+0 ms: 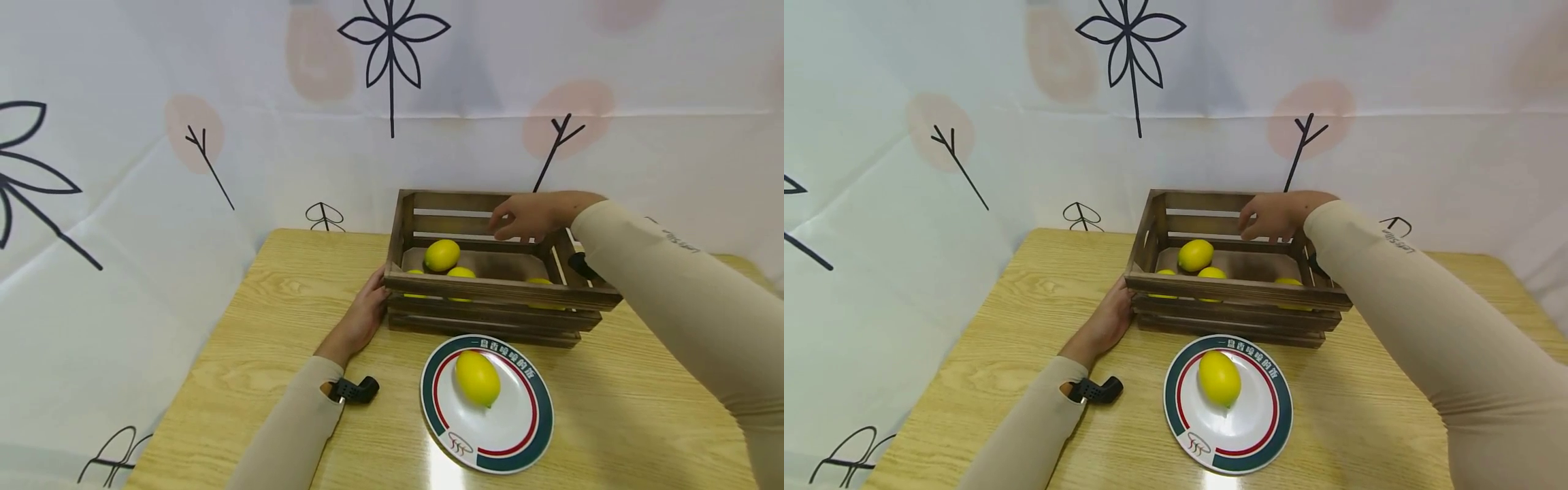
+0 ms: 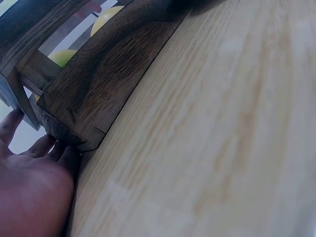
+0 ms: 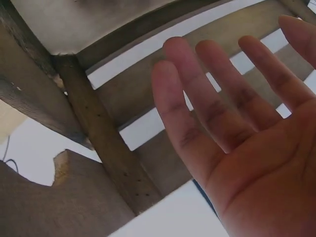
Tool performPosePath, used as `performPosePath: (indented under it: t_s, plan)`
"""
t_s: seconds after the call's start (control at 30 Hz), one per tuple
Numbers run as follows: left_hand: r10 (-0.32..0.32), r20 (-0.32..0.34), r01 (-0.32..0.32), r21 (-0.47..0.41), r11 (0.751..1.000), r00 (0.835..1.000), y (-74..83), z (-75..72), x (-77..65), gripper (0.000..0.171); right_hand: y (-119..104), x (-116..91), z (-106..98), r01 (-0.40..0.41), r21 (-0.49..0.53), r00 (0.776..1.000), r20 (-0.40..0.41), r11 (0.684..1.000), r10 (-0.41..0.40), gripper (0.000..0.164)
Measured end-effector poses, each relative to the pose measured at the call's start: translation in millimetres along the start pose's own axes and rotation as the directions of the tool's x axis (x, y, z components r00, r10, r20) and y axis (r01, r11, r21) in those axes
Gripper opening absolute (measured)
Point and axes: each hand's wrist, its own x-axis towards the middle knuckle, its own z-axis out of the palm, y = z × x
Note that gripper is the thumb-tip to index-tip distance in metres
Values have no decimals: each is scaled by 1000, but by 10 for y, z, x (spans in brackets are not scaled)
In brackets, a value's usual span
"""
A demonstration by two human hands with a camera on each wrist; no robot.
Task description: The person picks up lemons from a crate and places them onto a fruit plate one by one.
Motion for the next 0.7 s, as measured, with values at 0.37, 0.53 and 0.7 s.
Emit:
performPosePath:
  t_s: [0.37, 0.53, 0.7]
  plan:
    - [1, -8, -1, -14, 1000, 1000, -4, 9, -12, 52, 102, 66, 71, -102, -43, 984, 142, 994, 108, 50]
    - [-4, -4, 3, -22, 1000, 1000, -1, 2, -11, 52, 109, 31, 112, -158, -26, 973, 167, 987, 161, 54]
    - [-18, 8, 18, -17, 1000, 1000, 56, 14, -32, 51, 84, 2, 167, -194, -32, 955, 223, 980, 196, 60]
